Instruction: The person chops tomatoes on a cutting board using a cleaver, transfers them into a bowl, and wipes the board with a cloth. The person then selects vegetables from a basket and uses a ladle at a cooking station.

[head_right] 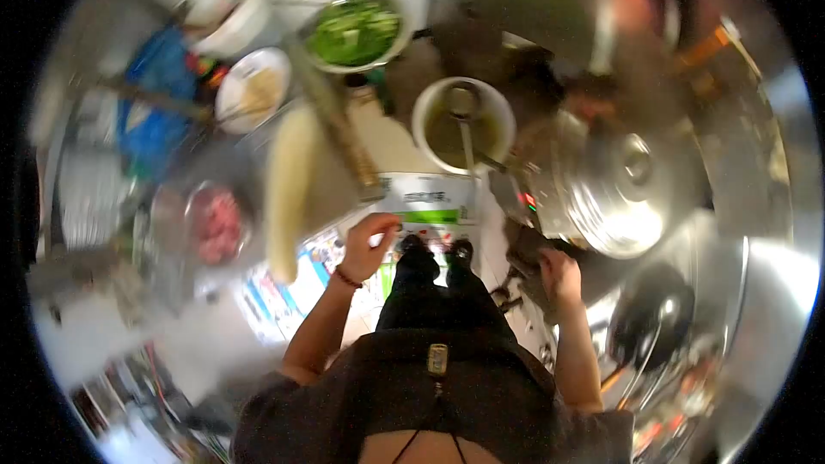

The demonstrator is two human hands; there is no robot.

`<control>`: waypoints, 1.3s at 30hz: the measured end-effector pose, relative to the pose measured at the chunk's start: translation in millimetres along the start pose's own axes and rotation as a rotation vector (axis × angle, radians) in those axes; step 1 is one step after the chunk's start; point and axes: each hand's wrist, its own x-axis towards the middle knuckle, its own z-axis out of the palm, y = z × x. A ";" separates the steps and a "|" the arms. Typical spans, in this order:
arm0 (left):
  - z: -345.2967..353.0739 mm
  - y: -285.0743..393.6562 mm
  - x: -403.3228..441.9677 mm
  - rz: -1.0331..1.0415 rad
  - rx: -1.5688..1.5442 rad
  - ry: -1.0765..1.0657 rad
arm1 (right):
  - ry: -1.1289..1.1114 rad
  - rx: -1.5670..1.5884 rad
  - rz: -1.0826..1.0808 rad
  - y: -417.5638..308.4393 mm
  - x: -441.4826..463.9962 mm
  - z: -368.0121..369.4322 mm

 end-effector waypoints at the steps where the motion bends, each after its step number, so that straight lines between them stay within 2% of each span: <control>1: 6.9 -7.1 1.4 0.018 -0.017 -0.023 | 0.070 0.031 0.101 2.1 -2.5 -4.3; 2: 13.6 -9.1 1.5 0.017 -0.001 -0.047 | 0.211 -0.071 0.018 -4.9 -1.9 -20.3; 3: 18.2 -13.8 1.0 0.015 0.015 -0.081 | 0.248 -0.175 0.119 7.6 -1.7 -28.6; 4: 22.2 -14.7 0.6 0.021 0.077 -0.117 | 0.378 -0.228 0.109 15.4 1.0 -39.9; 5: 25.9 -16.1 -0.7 -0.022 0.057 -0.152 | 0.383 -0.250 0.182 21.9 5.4 -56.9; 6: 30.9 -11.5 -1.8 -0.051 0.051 -0.178 | 0.440 -0.318 0.154 49.7 13.2 -61.8; 7: 35.9 -7.3 -2.6 -0.081 0.055 -0.192 | 0.426 -0.235 0.235 72.8 26.7 -71.7; 9: 42.8 -14.0 -10.5 -0.088 0.088 -0.185 | 0.536 0.092 0.312 140.7 62.3 -71.8; 10: 38.7 -16.4 -15.7 -0.068 0.076 -0.176 | 0.584 0.244 0.393 150.3 82.5 -79.4; 11: 35.7 -4.0 -17.3 -0.073 0.179 -0.193 | 0.620 0.362 0.440 185.5 107.5 -79.8; 12: 33.0 -11.2 -24.5 -0.045 0.234 -0.171 | 0.697 0.633 0.475 213.9 132.8 -75.7; 14: 22.2 -14.2 -40.2 -0.042 0.369 -0.172 | 0.724 0.664 0.560 262.3 181.3 -65.1; 15: 19.6 -15.7 -50.4 -0.155 0.366 -0.143 | 0.764 0.623 0.621 267.0 200.4 -61.7; 16: 18.7 -18.3 -60.3 -0.210 0.333 -0.101 | 0.566 0.422 0.740 277.0 211.5 -70.1; 17: 18.6 -17.2 -69.0 -0.271 0.301 -0.058 | 0.355 0.217 0.842 266.3 219.5 -83.7; 18: 19.5 -14.0 -75.4 -0.325 0.280 -0.042 | 0.268 0.160 0.839 274.1 230.5 -81.2; 19: 25.2 -18.6 -83.6 -0.320 0.245 0.063 | 0.251 0.160 0.841 279.7 231.0 -73.3; 21: 31.2 -27.4 -93.1 -0.253 0.374 0.023 | 0.450 0.279 0.917 285.4 236.4 -80.5; 22: 38.7 -30.6 -97.0 -0.249 0.351 0.016 | 0.452 0.112 0.848 292.2 237.3 -80.6; 23: 47.5 -36.1 -103.1 -0.356 0.322 0.041 | 0.454 -0.051 0.777 306.3 239.7 -76.1; 24: 56.4 -41.8 -104.9 -0.231 0.333 0.013 | 0.629 0.026 0.770 303.0 241.6 -72.7; 25: 57.2 -52.2 -110.0 -0.108 0.356 -0.028 | 0.634 0.044 0.783 300.1 245.2 -69.5; 28: 78.5 -42.3 -105.4 -0.279 0.253 -0.091 | 0.790 0.412 0.916 253.0 233.8 -81.5; 29: 82.8 -22.9 -93.1 -0.170 0.359 -0.160 | 0.777 0.466 0.862 250.4 229.2 -81.8; 31: 81.3 -39.2 -98.6 -0.212 0.350 -0.162 | 0.749 0.315 0.791 256.7 224.8 -74.7; 35: 82.0 -16.5 -88.6 -0.362 0.256 -0.073 | 0.798 0.362 0.780 227.8 249.3 -59.6; 37: 77.5 -17.9 -85.1 -0.293 0.362 -0.120 | 0.873 0.209 0.769 217.0 277.6 -50.8; 39: 74.2 -17.5 -84.9 -0.280 0.415 -0.119 | 0.861 0.317 0.875 196.9 309.5 -50.8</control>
